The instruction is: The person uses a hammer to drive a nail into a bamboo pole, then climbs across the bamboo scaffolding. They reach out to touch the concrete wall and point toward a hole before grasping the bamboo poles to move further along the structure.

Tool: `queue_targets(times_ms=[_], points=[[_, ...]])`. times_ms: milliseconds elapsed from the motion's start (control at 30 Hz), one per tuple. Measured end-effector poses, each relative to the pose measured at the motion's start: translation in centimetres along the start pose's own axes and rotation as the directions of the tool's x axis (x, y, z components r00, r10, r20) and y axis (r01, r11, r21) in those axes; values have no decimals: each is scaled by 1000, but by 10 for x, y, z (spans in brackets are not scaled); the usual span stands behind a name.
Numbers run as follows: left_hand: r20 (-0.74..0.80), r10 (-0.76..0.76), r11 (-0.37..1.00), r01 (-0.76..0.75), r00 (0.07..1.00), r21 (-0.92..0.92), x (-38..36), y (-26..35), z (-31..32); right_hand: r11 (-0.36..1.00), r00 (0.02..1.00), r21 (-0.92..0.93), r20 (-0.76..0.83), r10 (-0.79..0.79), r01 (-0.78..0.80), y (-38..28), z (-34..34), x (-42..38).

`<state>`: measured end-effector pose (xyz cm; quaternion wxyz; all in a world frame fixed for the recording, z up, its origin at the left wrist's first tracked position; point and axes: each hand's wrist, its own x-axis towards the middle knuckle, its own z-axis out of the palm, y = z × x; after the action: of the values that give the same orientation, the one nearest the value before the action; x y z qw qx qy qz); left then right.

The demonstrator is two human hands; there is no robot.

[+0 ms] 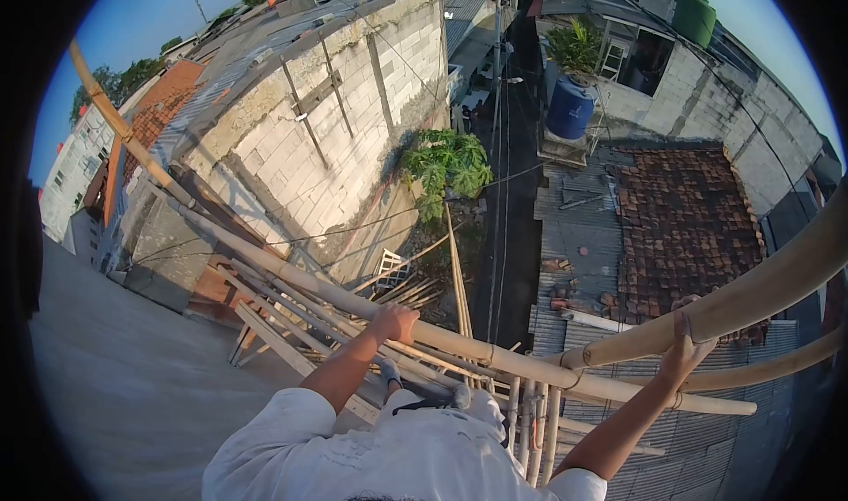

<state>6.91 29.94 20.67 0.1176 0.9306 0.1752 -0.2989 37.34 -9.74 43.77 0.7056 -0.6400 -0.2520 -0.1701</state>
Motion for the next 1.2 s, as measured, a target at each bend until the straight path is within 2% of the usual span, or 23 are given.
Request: queue_targets(times_ms=[367, 567, 733, 867, 933, 1200], points=[[-35, -19, 999, 18, 999, -42, -8, 4, -4, 997, 1000, -74, 1, 20, -20, -2, -1, -1], [-34, -22, 999, 21, 999, -38, -9, 6, -6, 1000, 1000, -22, 6, 2, -2, -3, -1, 0], [-23, -26, 999, 26, 999, -34, -8, 7, -7, 997, 1000, -81, 16, 15, -13, 6, -9, 1], [-17, -34, 998, 33, 999, -46, -6, 5, -6, 999, 999, -33, 37, 13, -12, 2, -5, 1], [-9, -41, 998, 41, 999, -53, -5, 5, -4, 994, 1000, -112, 24, 6, -3, 6, -10, 1], [-47, -17, 999, 15, 999, -40, -4, 3, 0, 996, 1000, -85, 1, 1, -1, -1, -2, 0]])
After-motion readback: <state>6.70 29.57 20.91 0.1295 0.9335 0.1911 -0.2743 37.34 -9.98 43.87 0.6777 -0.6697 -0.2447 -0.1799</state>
